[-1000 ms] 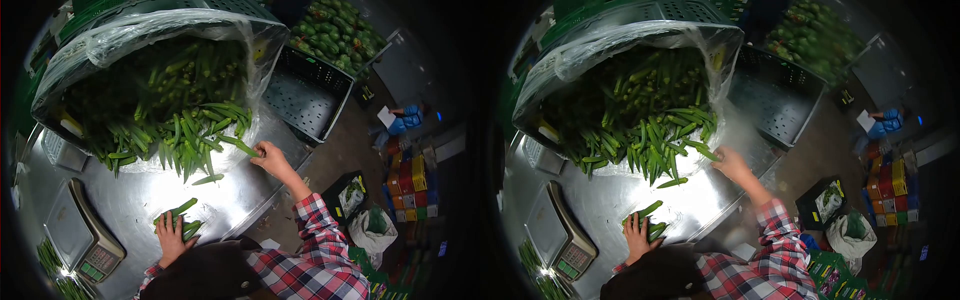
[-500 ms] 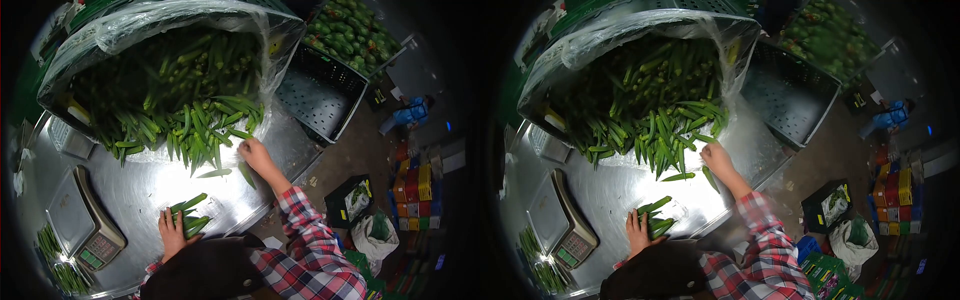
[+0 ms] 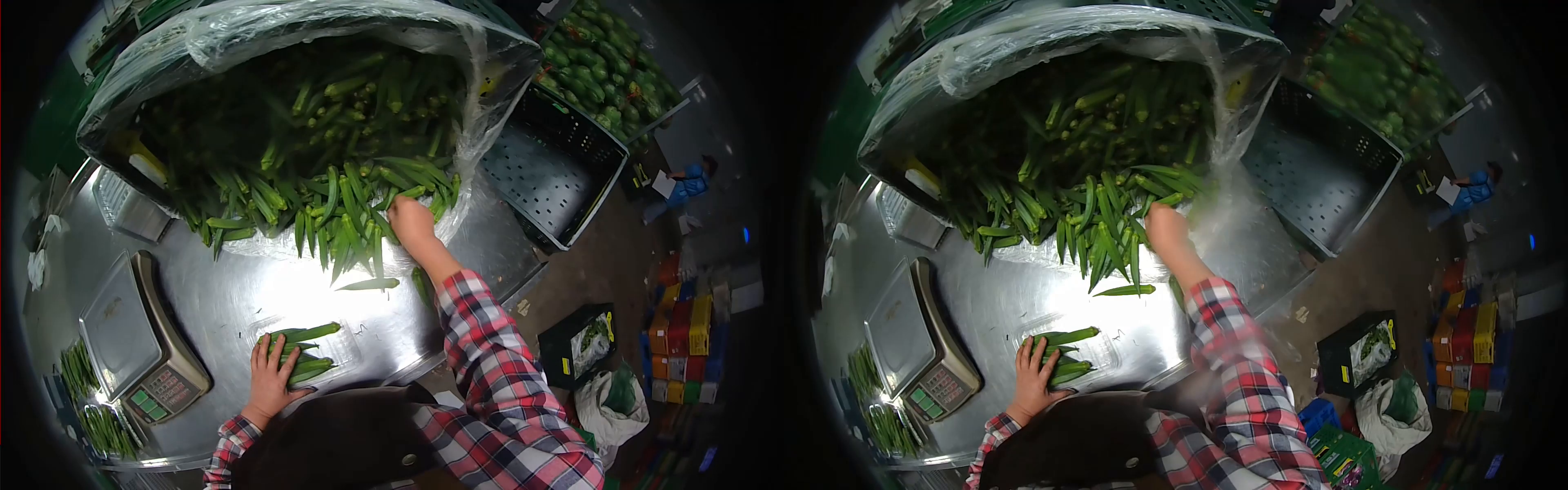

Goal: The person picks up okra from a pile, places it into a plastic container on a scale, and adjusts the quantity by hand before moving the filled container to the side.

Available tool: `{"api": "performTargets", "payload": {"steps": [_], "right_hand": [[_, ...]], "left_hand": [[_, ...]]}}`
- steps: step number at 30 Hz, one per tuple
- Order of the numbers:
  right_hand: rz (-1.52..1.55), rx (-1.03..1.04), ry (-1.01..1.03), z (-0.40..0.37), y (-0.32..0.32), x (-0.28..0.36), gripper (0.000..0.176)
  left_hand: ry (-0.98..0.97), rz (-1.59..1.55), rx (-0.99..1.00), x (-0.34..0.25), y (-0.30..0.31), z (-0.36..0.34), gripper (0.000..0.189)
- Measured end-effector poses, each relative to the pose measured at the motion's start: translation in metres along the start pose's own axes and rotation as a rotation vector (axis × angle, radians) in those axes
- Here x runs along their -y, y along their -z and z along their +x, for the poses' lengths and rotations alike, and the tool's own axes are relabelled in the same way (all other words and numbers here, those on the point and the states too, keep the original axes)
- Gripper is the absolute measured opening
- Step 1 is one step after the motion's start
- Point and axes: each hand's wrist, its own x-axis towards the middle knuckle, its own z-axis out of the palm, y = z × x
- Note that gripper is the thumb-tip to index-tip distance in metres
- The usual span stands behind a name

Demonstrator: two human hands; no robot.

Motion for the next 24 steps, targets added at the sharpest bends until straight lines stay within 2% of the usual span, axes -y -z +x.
{"api": "performTargets", "payload": {"steps": [3, 5, 8, 9, 12, 13, 15, 19, 20, 23, 24], "right_hand": [[0.362, 0.098, -0.208, -0.013, 0.031, 0.024, 0.043], [0.221, 0.082, -0.235, -0.039, 0.007, 0.054, 0.063], [-0.034, 0.2, -0.241, -0.059, -0.005, 0.111, 0.099], [-0.105, 0.217, -0.233, -0.061, -0.002, 0.121, 0.099], [0.021, 0.188, -0.217, -0.066, -0.002, 0.106, 0.099], [0.088, 0.063, -0.121, -0.071, -0.008, 0.088, 0.098], [0.162, 0.047, -0.121, -0.074, 0.004, 0.074, 0.096], [0.11, 0.151, -0.119, -0.077, 0.016, 0.054, 0.082], [0.025, 0.082, -0.064, -0.078, 0.011, 0.05, 0.077], [-0.017, 0.145, -0.048, -0.064, 0.009, 0.024, 0.078], [-0.008, 0.053, -0.001, -0.064, 0.011, 0.016, 0.076]], "left_hand": [[-0.004, 0.0, 0.031, 0.001, 0.003, -0.001, 0.083], [0.005, -0.011, -0.01, -0.001, 0.002, 0.002, 0.081], [0.01, -0.02, -0.055, -0.004, -0.003, 0.004, 0.079], [0.007, -0.021, -0.069, -0.004, -0.005, 0.004, 0.078], [-0.011, -0.039, -0.07, 0.001, -0.008, 0.001, 0.079], [-0.016, -0.046, -0.074, 0.002, -0.009, -0.001, 0.08], [-0.016, -0.042, -0.075, 0.004, -0.01, -0.004, 0.082], [0.046, -0.117, -0.201, 0.0, -0.01, -0.011, 0.087], [0.07, -0.116, -0.199, -0.003, -0.01, -0.008, 0.089], [0.119, -0.111, -0.184, -0.008, -0.013, -0.001, 0.094], [0.121, -0.109, -0.172, -0.007, -0.016, -0.002, 0.096]]}}
